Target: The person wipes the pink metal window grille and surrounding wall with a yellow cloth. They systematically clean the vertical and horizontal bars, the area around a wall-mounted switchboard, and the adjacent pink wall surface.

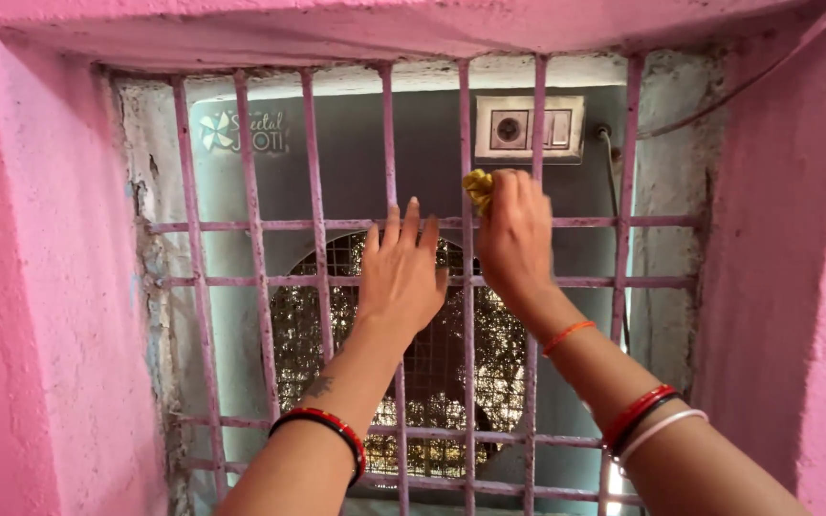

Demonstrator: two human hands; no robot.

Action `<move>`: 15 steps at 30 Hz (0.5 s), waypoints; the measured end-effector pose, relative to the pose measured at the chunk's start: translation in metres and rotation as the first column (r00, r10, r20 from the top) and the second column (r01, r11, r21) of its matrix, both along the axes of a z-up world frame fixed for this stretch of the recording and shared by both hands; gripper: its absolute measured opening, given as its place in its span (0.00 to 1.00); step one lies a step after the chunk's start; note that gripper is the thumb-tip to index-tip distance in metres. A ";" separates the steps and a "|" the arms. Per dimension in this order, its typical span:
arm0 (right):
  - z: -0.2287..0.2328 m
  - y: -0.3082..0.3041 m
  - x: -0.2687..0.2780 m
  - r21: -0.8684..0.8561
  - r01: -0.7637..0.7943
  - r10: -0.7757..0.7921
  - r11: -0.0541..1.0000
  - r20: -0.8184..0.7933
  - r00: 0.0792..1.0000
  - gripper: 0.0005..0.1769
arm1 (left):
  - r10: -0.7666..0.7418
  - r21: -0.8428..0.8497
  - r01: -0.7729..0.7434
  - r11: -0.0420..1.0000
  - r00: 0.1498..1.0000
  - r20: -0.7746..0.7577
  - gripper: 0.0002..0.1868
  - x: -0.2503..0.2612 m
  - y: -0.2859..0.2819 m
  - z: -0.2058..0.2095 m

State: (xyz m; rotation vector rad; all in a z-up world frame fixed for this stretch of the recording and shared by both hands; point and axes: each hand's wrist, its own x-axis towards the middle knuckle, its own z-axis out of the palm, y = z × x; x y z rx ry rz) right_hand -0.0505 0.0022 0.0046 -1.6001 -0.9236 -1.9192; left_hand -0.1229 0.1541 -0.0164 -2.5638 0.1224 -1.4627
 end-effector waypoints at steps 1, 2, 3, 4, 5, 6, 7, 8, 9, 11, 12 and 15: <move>-0.002 0.009 0.003 -0.006 -0.034 0.034 0.999 -0.033 0.999 0.13 | -0.013 -0.068 0.012 0.998 1.000 -0.018 0.40 0.006 0.001 0.002; -0.005 0.020 0.006 -0.014 -0.049 0.048 0.999 -0.063 0.997 0.18 | -0.020 -0.079 0.025 0.997 0.998 0.056 0.41 0.011 0.006 0.003; -0.009 0.028 0.010 -0.022 -0.060 0.058 0.998 -0.095 0.994 0.24 | -0.029 -0.092 0.041 0.995 0.991 0.128 0.41 0.018 0.009 0.005; -0.011 0.036 0.013 -0.030 -0.072 0.067 0.997 -0.126 0.990 0.30 | -0.036 -0.105 0.058 0.993 0.979 0.200 0.42 0.025 0.012 0.006; -0.011 0.043 0.016 0.013 -0.036 0.038 0.999 -0.132 0.991 0.30 | -0.063 -0.119 0.091 0.989 0.974 0.218 0.44 0.032 0.016 0.008; -0.011 0.049 0.019 0.056 -0.001 0.008 0.998 -0.138 0.990 0.30 | -0.090 -0.133 0.124 0.983 0.968 0.236 0.47 0.040 0.019 0.011; -0.009 0.055 0.022 0.098 0.032 -0.018 0.995 -0.143 0.990 0.30 | -0.114 -0.146 0.155 0.977 0.960 0.256 0.50 0.047 0.023 0.013; -0.004 0.060 0.026 0.118 0.079 -0.046 0.990 -0.255 0.966 0.26 | -0.117 -0.174 0.176 0.969 0.945 0.305 0.50 0.054 0.024 0.014; 0.001 0.062 0.031 0.134 0.130 -0.074 0.982 -0.363 0.929 0.22 | -0.122 -0.199 0.202 0.959 0.927 0.354 0.51 0.061 0.023 0.015; 0.017 0.065 0.043 0.150 0.223 -0.119 0.963 -0.504 0.855 0.19 | -0.137 -0.216 0.244 0.945 0.899 0.417 0.52 0.074 0.023 0.014; 0.026 0.065 0.051 0.154 0.263 -0.141 0.953 -0.540 0.830 0.19 | -0.147 -0.209 0.258 0.943 0.889 0.433 0.52 0.080 0.022 0.013; 0.053 0.067 0.078 0.189 0.283 -0.199 0.940 -0.369 0.908 0.20 | -0.163 -0.189 0.278 0.942 0.869 0.467 0.52 0.093 0.027 0.012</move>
